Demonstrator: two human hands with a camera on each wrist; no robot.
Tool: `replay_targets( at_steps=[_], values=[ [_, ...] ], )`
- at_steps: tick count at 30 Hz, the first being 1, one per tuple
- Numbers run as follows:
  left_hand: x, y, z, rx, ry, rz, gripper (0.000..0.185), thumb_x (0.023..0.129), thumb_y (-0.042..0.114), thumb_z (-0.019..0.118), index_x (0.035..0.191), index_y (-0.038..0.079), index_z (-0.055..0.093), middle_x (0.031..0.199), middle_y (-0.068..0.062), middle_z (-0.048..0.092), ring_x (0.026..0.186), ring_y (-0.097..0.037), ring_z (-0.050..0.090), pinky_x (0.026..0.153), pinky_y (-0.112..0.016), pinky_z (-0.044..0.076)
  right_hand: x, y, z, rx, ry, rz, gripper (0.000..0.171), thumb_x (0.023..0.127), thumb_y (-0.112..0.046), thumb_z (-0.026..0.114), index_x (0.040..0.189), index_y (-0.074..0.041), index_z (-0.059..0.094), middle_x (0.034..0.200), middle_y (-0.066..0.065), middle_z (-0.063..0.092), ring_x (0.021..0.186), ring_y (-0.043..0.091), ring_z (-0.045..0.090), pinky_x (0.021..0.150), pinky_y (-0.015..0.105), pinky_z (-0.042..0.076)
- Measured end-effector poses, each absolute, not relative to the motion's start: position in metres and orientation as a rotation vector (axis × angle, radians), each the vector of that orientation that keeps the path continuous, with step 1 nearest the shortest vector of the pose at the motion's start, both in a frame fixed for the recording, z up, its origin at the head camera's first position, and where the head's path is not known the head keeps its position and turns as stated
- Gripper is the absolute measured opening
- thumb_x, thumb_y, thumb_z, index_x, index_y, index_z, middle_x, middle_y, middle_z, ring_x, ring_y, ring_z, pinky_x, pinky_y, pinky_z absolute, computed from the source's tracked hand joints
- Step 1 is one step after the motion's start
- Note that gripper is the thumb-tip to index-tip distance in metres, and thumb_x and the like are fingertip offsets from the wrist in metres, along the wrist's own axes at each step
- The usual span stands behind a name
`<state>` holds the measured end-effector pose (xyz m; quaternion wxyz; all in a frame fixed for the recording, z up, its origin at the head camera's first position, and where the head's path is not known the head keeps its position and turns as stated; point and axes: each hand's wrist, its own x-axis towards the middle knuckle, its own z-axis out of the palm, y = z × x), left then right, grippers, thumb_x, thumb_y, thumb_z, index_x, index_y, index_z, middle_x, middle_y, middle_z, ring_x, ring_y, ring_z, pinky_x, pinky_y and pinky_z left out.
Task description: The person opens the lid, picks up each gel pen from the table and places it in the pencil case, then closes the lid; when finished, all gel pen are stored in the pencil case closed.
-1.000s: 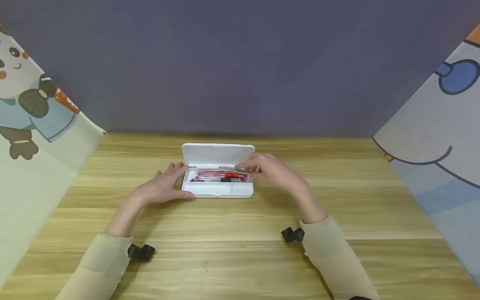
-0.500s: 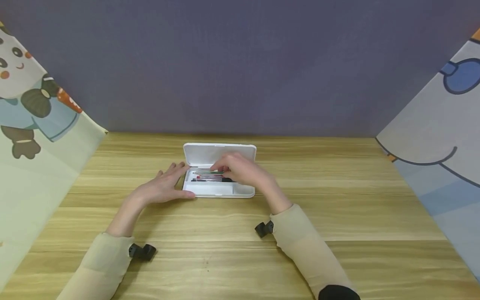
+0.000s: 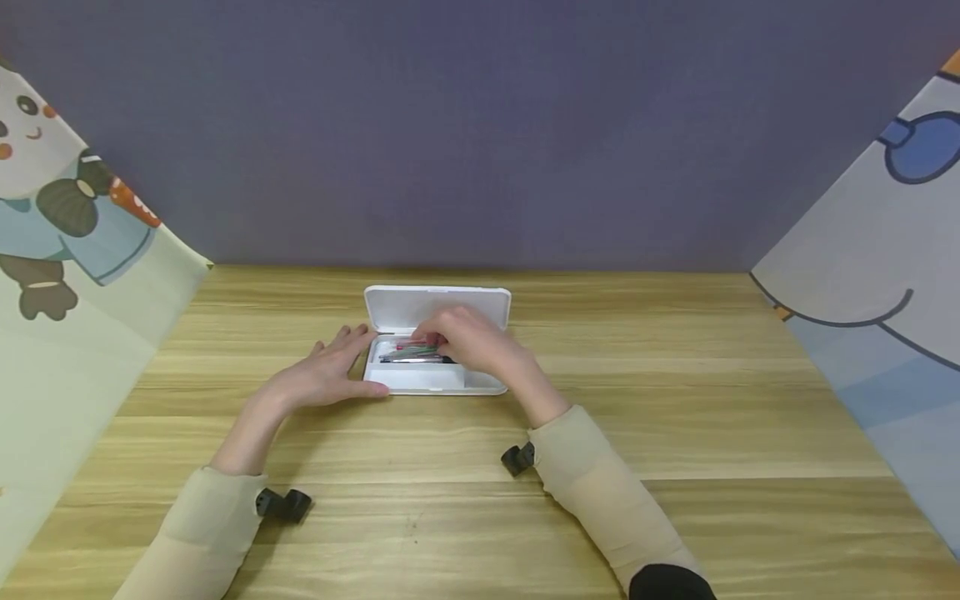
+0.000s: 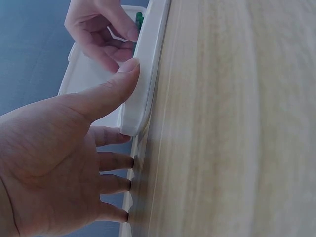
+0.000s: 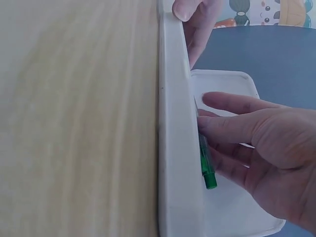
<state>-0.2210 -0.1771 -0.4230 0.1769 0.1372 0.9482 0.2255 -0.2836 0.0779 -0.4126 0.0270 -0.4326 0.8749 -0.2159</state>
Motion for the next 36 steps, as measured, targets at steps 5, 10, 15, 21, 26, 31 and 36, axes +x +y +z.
replay_targets(
  at_steps=[5, 10, 15, 21, 26, 31, 36],
  values=[
    [-0.221, -0.177, -0.423, 0.388, 2.677, 0.649, 0.103, 0.09, 0.057, 0.072, 0.165, 0.01, 0.018, 0.171, -0.027, 0.009, 0.159, -0.05, 0.001, 0.123, -0.076, 0.002, -0.283, 0.075, -0.414, -1.319, 2.733, -0.671, 0.031, 0.089, 0.001, 0.076, 0.118, -0.01, 0.077, 0.105, 0.002, 0.079, 0.092, 0.013, 0.071, 0.085, 0.03, 0.06],
    [-0.22, -0.178, -0.422, 0.383, 2.678, 0.654, 0.105, 0.09, 0.056, 0.072, 0.166, 0.011, 0.016, 0.171, -0.026, 0.007, 0.159, -0.05, 0.0, 0.124, -0.075, 0.0, -0.283, 0.074, -0.413, -1.321, 2.738, -0.717, 0.032, 0.087, 0.002, 0.078, 0.117, -0.008, 0.077, 0.102, 0.004, 0.078, 0.089, 0.014, 0.072, 0.082, 0.029, 0.061],
    [-0.22, -0.177, -0.422, 0.382, 2.681, 0.654, 0.105, 0.09, 0.057, 0.072, 0.166, 0.011, 0.017, 0.171, -0.027, 0.008, 0.159, -0.05, 0.0, 0.124, -0.075, 0.0, -0.283, 0.077, -0.413, -1.308, 2.719, -0.773, 0.027, 0.087, 0.002, 0.078, 0.113, -0.005, 0.077, 0.097, 0.005, 0.078, 0.088, 0.015, 0.073, 0.081, 0.029, 0.062],
    [-0.22, -0.178, -0.422, 0.382, 2.682, 0.658, 0.105, 0.089, 0.057, 0.072, 0.166, 0.012, 0.017, 0.171, -0.026, 0.008, 0.159, -0.05, 0.0, 0.124, -0.076, 0.0, -0.283, 0.085, -0.412, -1.28, 2.7, -0.824, 0.028, 0.088, 0.007, 0.074, 0.115, -0.003, 0.076, 0.097, 0.007, 0.08, 0.091, 0.017, 0.075, 0.084, 0.031, 0.063],
    [-0.22, -0.176, -0.421, 0.385, 2.678, 0.669, 0.104, 0.089, 0.057, 0.073, 0.166, 0.013, 0.017, 0.171, -0.026, 0.007, 0.159, -0.05, 0.0, 0.124, -0.075, -0.001, -0.282, 0.098, -0.408, -1.281, 2.696, -0.858, 0.03, 0.09, 0.008, 0.071, 0.118, -0.003, 0.075, 0.1, 0.009, 0.08, 0.093, 0.019, 0.076, 0.083, 0.033, 0.063],
    [-0.22, -0.175, -0.422, 0.388, 2.679, 0.673, 0.105, 0.089, 0.057, 0.073, 0.166, 0.013, 0.016, 0.171, -0.026, 0.008, 0.159, -0.05, 0.0, 0.124, -0.075, -0.001, -0.275, 0.117, -0.398, -1.231, 2.692, -0.947, 0.028, 0.096, -0.002, 0.069, 0.123, -0.005, 0.074, 0.106, 0.01, 0.079, 0.092, 0.016, 0.074, 0.081, 0.033, 0.063],
    [-0.219, -0.176, -0.421, 0.376, 2.672, 0.665, 0.106, 0.09, 0.057, 0.072, 0.166, 0.012, 0.014, 0.171, -0.026, 0.006, 0.159, -0.05, -0.001, 0.124, -0.074, -0.002, -0.269, 0.138, -0.391, -1.163, 2.702, -1.158, 0.024, 0.1, -0.01, 0.066, 0.122, -0.005, 0.075, 0.109, 0.013, 0.079, 0.089, 0.017, 0.073, 0.078, 0.031, 0.063]
  ],
)
